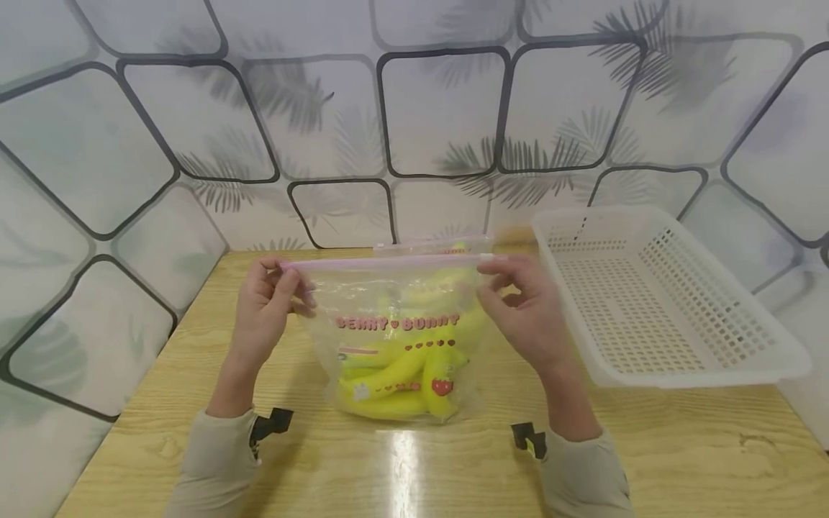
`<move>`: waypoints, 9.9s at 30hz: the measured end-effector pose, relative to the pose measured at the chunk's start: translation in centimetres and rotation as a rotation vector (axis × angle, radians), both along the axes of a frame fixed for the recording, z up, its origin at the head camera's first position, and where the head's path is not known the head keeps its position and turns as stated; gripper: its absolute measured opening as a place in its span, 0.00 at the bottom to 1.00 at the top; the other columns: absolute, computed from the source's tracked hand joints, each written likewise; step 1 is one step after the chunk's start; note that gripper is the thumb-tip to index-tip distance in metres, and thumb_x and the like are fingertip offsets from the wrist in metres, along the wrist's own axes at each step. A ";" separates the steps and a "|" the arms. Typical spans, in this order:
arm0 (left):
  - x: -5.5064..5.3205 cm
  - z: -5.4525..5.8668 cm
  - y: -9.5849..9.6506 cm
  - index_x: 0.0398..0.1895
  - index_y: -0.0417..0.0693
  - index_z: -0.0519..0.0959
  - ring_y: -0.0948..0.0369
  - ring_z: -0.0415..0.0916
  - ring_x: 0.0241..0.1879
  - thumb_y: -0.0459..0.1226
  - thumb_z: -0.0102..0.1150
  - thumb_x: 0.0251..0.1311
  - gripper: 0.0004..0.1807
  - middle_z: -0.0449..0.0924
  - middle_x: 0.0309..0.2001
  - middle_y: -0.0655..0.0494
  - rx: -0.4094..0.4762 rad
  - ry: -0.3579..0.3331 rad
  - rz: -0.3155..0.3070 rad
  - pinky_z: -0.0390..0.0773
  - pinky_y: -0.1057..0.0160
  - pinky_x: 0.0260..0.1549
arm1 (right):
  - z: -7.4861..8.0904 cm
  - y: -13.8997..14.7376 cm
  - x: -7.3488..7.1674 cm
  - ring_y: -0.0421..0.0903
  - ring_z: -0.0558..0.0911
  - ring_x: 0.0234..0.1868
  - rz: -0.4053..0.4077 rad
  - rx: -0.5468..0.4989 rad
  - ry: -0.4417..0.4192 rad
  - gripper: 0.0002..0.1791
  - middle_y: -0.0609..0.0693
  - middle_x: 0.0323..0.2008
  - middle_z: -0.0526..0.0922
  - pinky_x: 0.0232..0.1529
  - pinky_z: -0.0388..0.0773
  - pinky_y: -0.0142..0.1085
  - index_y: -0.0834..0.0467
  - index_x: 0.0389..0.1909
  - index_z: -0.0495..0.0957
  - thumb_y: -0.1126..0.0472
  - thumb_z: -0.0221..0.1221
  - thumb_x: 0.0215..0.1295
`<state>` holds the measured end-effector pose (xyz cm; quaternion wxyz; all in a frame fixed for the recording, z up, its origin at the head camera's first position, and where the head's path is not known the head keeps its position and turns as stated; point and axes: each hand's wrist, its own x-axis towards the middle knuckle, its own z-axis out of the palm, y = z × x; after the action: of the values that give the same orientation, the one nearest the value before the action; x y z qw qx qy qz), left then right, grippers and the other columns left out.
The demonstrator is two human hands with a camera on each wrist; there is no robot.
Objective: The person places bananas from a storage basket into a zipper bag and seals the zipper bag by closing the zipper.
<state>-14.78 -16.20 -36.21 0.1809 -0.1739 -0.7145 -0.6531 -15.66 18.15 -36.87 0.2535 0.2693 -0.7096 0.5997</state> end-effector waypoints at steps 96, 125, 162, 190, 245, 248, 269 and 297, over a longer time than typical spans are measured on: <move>0.3 3.2 15.3 0.39 0.46 0.80 0.57 0.71 0.30 0.34 0.64 0.64 0.04 0.74 0.31 0.53 -0.961 0.726 0.153 0.73 0.64 0.31 | 1.6 -0.2 1.4 0.48 0.80 0.36 -0.195 0.308 0.340 0.21 0.56 0.36 0.81 0.37 0.73 0.29 0.67 0.47 0.75 0.82 0.65 0.52; 1.2 1.4 12.5 0.40 0.44 0.79 0.56 0.72 0.35 0.33 0.62 0.64 0.04 0.73 0.36 0.52 -0.836 0.677 0.219 0.74 0.64 0.32 | 1.7 -0.1 1.1 0.41 0.73 0.31 -0.058 0.341 0.408 0.04 0.53 0.33 0.79 0.34 0.72 0.25 0.63 0.33 0.80 0.71 0.57 0.61; 0.8 1.5 11.1 0.41 0.43 0.78 0.56 0.72 0.37 0.33 0.58 0.67 0.03 0.73 0.37 0.50 -0.821 0.638 0.215 0.77 0.64 0.36 | 0.5 0.5 0.9 0.41 0.71 0.34 0.151 0.276 -0.007 0.13 0.49 0.32 0.69 0.40 0.78 0.25 0.64 0.35 0.67 0.84 0.54 0.59; 0.7 2.3 9.5 0.40 0.43 0.81 0.55 0.72 0.34 0.34 0.62 0.65 0.04 0.74 0.34 0.51 -0.817 0.626 0.183 0.75 0.61 0.34 | 0.9 -0.2 1.3 0.34 0.85 0.27 0.008 0.101 -0.002 0.09 0.37 0.31 0.86 0.26 0.80 0.27 0.70 0.37 0.84 0.82 0.60 0.58; 1.2 2.9 5.0 0.36 0.45 0.84 0.53 0.74 0.33 0.32 0.63 0.62 0.03 0.79 0.34 0.52 -0.888 0.558 0.273 0.75 0.59 0.29 | 0.7 0.3 1.0 0.36 0.85 0.28 0.020 0.112 -0.005 0.10 0.37 0.33 0.87 0.26 0.81 0.28 0.70 0.39 0.83 0.81 0.59 0.60; 1.2 2.9 4.7 0.36 0.45 0.84 0.54 0.74 0.33 0.32 0.62 0.62 0.03 0.78 0.34 0.52 -0.887 0.550 0.272 0.75 0.59 0.29 | 0.7 0.4 1.0 0.36 0.85 0.28 0.013 0.114 -0.011 0.10 0.41 0.32 0.87 0.27 0.81 0.28 0.70 0.39 0.83 0.81 0.59 0.60; 1.2 2.7 2.9 0.35 0.44 0.83 0.54 0.74 0.33 0.29 0.64 0.57 0.04 0.78 0.33 0.52 -0.851 0.551 0.312 0.75 0.59 0.28 | 0.5 0.2 0.9 0.35 0.85 0.28 0.004 0.123 -0.011 0.08 0.37 0.33 0.87 0.27 0.81 0.27 0.71 0.39 0.82 0.80 0.59 0.61; 1.2 2.2 -0.6 0.34 0.40 0.82 0.52 0.78 0.36 0.28 0.61 0.57 0.03 0.80 0.34 0.49 -0.798 0.476 0.342 0.81 0.55 0.33 | 0.3 0.5 0.7 0.36 0.85 0.28 -0.005 0.112 -0.029 0.10 0.38 0.33 0.87 0.27 0.81 0.28 0.71 0.40 0.83 0.81 0.58 0.61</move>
<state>-13.60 -16.79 -34.00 0.3629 -0.2541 -0.8661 -0.2317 -14.99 18.66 -36.58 0.2293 0.2723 -0.7464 0.5623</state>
